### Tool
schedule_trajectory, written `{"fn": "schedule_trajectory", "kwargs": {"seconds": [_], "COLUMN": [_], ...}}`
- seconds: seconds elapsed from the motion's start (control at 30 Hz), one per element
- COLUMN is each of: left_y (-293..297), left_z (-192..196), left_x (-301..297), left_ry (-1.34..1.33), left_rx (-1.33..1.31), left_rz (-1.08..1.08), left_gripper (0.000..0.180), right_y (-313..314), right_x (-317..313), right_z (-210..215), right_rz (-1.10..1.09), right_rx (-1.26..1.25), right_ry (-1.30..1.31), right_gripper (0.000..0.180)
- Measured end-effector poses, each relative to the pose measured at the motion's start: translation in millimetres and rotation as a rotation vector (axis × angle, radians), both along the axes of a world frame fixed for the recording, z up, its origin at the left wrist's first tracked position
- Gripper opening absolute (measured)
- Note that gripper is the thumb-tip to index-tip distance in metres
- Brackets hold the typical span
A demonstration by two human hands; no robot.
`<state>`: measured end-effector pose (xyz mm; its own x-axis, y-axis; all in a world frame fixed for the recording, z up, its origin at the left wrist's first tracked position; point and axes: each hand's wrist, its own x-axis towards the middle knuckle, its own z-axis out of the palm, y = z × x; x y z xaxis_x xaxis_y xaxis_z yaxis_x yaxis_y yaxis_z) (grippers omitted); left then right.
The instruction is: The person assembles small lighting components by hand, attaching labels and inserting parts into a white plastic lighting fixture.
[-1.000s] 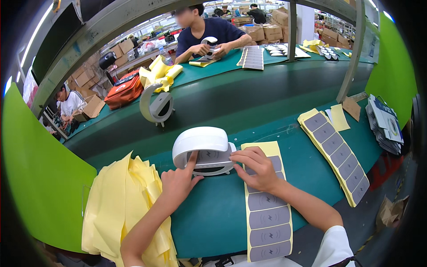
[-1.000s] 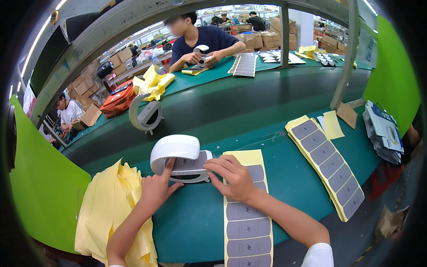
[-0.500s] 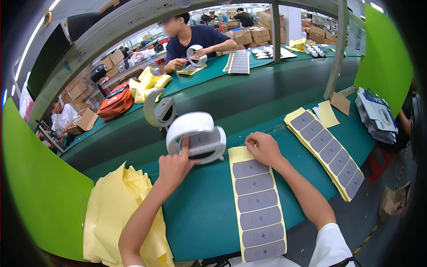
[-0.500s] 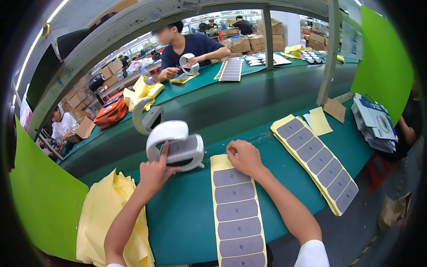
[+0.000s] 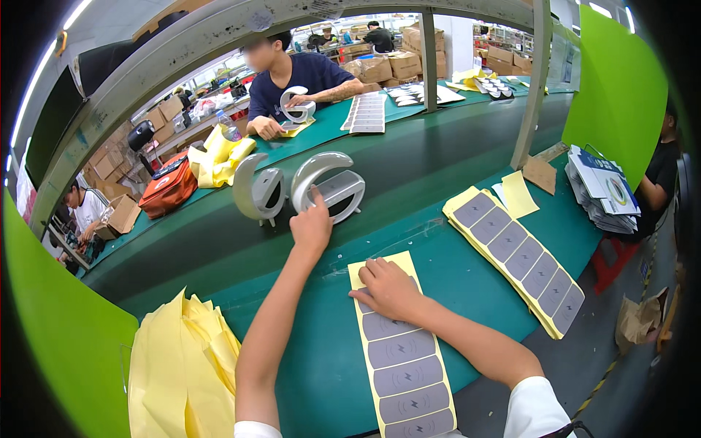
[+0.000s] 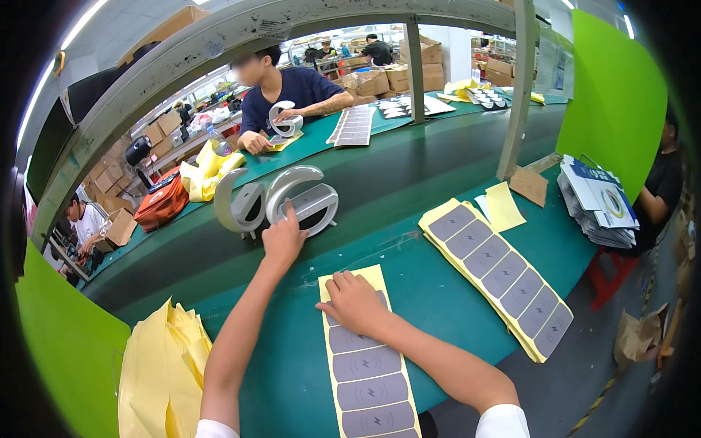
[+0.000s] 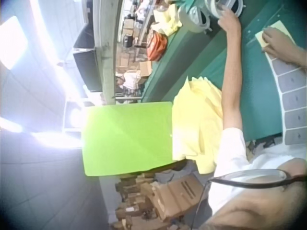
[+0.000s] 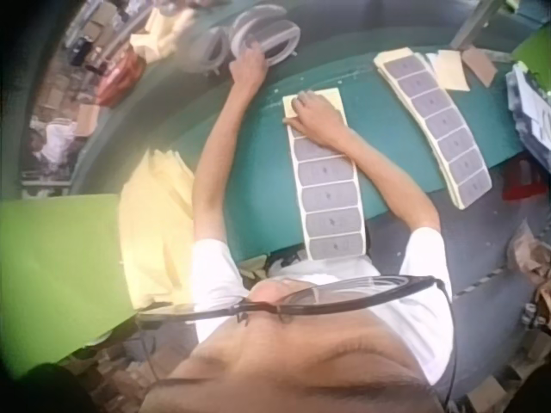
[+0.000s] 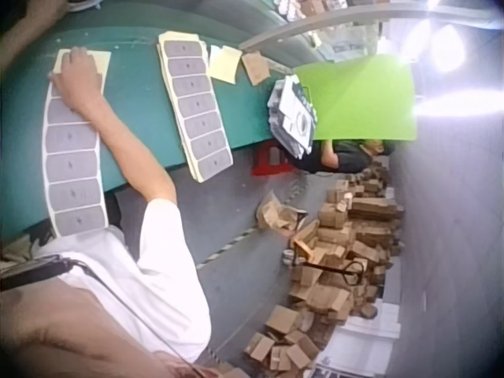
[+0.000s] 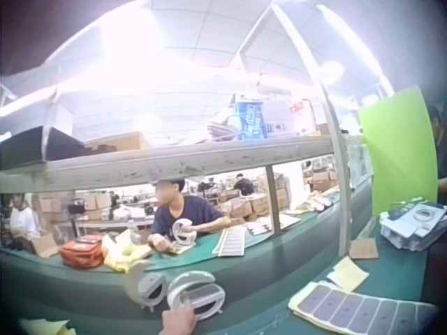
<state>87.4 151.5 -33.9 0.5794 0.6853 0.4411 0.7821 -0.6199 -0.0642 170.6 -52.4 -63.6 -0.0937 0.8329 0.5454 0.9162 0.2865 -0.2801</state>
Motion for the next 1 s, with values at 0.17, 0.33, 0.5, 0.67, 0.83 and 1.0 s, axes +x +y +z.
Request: {"fn": "schedule_trajectory", "kwargs": {"seconds": [0.17,0.33,0.5,0.67,0.83,1.0], "left_y": [-32.0,-34.3,-41.3,-41.5,-46.8,-48.0], "left_z": [-20.5,-39.9,-24.0,-18.2,-21.4,-25.3], "left_x": [4.2,-12.2,-19.4,-26.8,-25.2,-26.5], "left_ry": [-0.448,-0.82,-0.73,-0.424,-0.34,-0.308], "left_rx": [-0.094,-0.513,-0.853,-0.895,-0.778,-0.658], "left_rz": [-0.328,-0.428,-0.511,-0.577,-0.59,-0.611], "left_gripper": [0.073,0.038,0.019,0.024,0.02,0.019], "right_y": [5.5,7.5,6.2,2.3,6.9,6.5], "right_x": [0.4,-3.9,-2.4,-8.0,-12.9,-11.5], "right_z": [-15.1,-10.2,-9.3,-6.7,-16.1,-13.8], "right_rz": [-0.078,-0.077,-0.012,-0.097,-0.144,-0.093], "right_rx": [0.059,0.052,0.02,0.083,0.111,0.076], "right_ry": [-0.103,-0.109,-0.097,-0.058,-0.076,-0.007], "right_gripper": [0.032,0.03,0.029,0.026,0.026,0.025]}}
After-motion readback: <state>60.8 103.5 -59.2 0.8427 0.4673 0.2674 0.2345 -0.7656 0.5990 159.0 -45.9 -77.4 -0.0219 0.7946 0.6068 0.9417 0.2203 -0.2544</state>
